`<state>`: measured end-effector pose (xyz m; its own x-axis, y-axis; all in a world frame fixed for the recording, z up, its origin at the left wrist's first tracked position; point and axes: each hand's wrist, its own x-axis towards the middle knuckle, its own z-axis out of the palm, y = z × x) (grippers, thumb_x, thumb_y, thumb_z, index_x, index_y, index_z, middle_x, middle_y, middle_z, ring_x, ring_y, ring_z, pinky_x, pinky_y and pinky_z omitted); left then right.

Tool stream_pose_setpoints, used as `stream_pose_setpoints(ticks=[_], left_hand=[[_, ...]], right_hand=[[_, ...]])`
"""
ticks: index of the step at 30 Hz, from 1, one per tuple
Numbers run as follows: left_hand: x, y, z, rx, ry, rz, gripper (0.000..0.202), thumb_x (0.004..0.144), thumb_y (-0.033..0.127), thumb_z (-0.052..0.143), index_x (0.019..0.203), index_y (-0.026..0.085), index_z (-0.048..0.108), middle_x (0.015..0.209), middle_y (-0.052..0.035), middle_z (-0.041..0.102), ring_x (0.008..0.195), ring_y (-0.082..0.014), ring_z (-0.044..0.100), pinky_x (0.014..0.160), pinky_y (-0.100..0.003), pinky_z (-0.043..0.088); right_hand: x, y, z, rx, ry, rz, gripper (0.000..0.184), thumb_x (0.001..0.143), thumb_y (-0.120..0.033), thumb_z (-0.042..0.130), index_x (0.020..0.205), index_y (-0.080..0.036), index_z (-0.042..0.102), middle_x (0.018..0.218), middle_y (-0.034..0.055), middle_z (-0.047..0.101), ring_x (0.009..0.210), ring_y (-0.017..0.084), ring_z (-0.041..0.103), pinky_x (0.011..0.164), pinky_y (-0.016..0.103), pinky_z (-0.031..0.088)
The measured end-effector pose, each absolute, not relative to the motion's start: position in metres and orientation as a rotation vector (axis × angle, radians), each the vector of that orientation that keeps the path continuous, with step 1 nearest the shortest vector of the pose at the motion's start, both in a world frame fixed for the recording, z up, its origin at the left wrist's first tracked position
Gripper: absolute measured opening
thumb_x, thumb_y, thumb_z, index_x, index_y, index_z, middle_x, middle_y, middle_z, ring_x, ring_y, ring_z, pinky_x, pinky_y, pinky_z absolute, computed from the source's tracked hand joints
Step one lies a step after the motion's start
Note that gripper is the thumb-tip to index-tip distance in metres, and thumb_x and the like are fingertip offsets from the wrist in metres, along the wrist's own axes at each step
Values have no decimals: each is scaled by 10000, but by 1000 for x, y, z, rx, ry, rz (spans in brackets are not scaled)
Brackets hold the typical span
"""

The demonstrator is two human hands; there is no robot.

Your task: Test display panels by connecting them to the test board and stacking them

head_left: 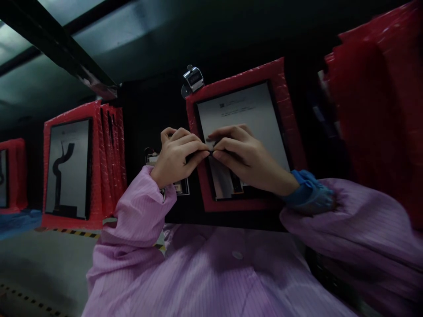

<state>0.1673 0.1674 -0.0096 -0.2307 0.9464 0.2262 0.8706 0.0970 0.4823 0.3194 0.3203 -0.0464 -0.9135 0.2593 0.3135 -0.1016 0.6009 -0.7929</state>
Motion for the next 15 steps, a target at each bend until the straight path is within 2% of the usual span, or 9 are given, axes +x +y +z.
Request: stream_pose_setpoints(ticks=[6, 9, 12, 15], left_hand=[[170, 169, -11, 1853, 2252, 781, 201, 984, 358, 619, 835, 241, 687, 822, 17, 747, 889, -193, 624, 996, -453, 311], [168, 169, -10, 1866, 2257, 769, 223, 993, 368, 606, 826, 238, 675, 834, 15, 742, 922, -194, 638, 1036, -462, 315], [172, 162, 0, 1804, 2337, 799, 255, 1038, 453, 532, 1013, 251, 686, 1064, -44, 747, 1094, -229, 641, 1107, -482, 332], [193, 140, 11, 1572, 2580, 1044, 303, 1065, 464, 463, 1241, 266, 612, 1286, -108, 649, 1278, -253, 567, 1121, -455, 403]], right_hand=[[318, 319, -48, -69, -2418, 1215, 242, 1042, -350, 502, 886, -217, 633, 1204, 107, 672, 1172, 274, 585, 998, 485, 522], [317, 318, -48, -87, -2448, 1235, 252, 1038, -367, 490, 891, -219, 633, 1209, 108, 673, 1161, 280, 593, 999, 496, 523], [318, 319, -46, -121, -2433, 1291, 285, 1054, -417, 444, 964, -223, 631, 1207, 113, 674, 1174, 285, 599, 1015, 500, 523], [319, 320, -44, -169, -2372, 1371, 364, 1076, -492, 362, 1140, -235, 612, 1219, 113, 667, 1197, 279, 604, 1044, 488, 520]])
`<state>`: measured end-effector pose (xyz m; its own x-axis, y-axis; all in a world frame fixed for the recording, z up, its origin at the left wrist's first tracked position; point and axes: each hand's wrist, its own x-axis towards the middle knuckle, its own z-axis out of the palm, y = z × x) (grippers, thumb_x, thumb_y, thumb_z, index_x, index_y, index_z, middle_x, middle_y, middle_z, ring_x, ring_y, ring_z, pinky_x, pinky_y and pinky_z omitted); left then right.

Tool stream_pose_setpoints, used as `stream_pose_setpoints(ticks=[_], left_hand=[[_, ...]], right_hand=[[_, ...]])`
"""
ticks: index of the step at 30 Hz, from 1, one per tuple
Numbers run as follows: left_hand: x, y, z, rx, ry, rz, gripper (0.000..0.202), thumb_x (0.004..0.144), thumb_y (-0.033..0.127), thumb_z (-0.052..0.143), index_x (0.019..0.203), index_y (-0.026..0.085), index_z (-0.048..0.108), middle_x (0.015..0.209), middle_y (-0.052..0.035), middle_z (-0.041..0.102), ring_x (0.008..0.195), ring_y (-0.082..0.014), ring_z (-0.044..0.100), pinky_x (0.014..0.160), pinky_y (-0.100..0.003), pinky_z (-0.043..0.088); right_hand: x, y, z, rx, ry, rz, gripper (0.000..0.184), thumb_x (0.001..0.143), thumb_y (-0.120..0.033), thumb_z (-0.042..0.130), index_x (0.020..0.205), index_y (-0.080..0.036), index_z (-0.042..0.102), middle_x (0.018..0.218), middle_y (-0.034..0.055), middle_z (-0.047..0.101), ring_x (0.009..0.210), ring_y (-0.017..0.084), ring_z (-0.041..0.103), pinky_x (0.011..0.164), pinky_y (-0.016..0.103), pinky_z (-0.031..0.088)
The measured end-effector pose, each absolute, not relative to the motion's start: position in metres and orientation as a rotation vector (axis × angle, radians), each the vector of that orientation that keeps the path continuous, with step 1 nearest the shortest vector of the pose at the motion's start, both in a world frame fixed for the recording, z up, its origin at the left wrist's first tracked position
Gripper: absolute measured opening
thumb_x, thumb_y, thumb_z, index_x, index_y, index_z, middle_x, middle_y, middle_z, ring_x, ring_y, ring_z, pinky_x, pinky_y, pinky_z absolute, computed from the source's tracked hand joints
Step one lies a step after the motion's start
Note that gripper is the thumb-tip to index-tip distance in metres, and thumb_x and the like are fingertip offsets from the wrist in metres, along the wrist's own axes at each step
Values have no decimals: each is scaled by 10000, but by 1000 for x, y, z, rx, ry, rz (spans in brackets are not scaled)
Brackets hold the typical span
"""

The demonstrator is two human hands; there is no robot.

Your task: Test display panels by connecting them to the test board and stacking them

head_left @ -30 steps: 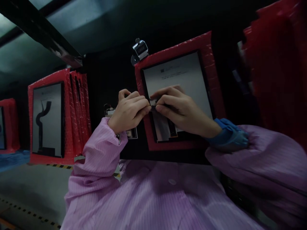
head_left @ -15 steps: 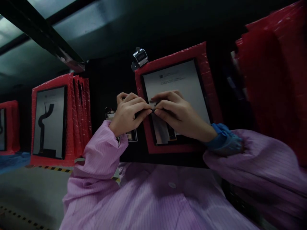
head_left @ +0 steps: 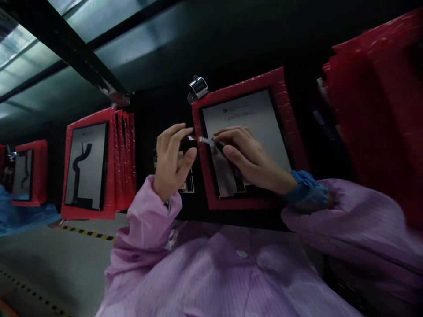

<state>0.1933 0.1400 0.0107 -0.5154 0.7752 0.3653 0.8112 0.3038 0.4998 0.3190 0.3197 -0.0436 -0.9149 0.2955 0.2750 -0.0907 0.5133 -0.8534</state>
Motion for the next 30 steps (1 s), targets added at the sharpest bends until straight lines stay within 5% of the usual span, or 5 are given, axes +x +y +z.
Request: stream_pose_setpoints(ticks=[4, 11, 24, 27, 30], left_hand=[[243, 100, -1, -1047, -2530, -819, 198, 1038, 312, 535, 1195, 223, 615, 1254, -150, 596, 1240, -277, 556, 1071, -466, 464], [282, 75, -38, -1173, -2614, -290, 349, 1032, 228, 524, 1362, 190, 633, 1436, -230, 464, 1327, -342, 516, 1038, -519, 521], [277, 79, -36, -1220, -2585, -144, 387, 1000, 161, 526, 1360, 179, 665, 1385, -232, 548, 1255, -348, 552, 1032, -551, 530], [274, 77, -37, -1216, -2582, -244, 385, 987, 144, 545, 1346, 182, 678, 1453, -237, 502, 1345, -364, 509, 1069, -563, 507], [274, 80, -36, -1191, -2579, -428, 360, 996, 161, 548, 1331, 189, 677, 1471, -216, 524, 1373, -345, 512, 1101, -557, 491]], right_hand=[[319, 318, -43, -283, -2252, 1479, 397, 1070, -543, 366, 1206, -246, 591, 1205, 104, 661, 1146, 259, 631, 994, 447, 552], [317, 317, -48, -459, -2109, 1627, 350, 1024, -550, 467, 1134, -260, 629, 1143, 87, 666, 1074, 263, 660, 943, 472, 555], [318, 335, -32, -613, -2083, 1599, 322, 976, -425, 461, 1126, -187, 617, 1158, 115, 664, 1016, 227, 682, 944, 434, 554], [339, 345, -21, -767, -2195, 1398, 348, 945, -392, 489, 1155, -145, 615, 1189, 160, 662, 1031, 230, 660, 979, 417, 535], [376, 344, -23, -935, -2347, 1099, 401, 934, -439, 513, 1165, -133, 629, 1124, 188, 679, 1073, 315, 636, 1039, 523, 500]])
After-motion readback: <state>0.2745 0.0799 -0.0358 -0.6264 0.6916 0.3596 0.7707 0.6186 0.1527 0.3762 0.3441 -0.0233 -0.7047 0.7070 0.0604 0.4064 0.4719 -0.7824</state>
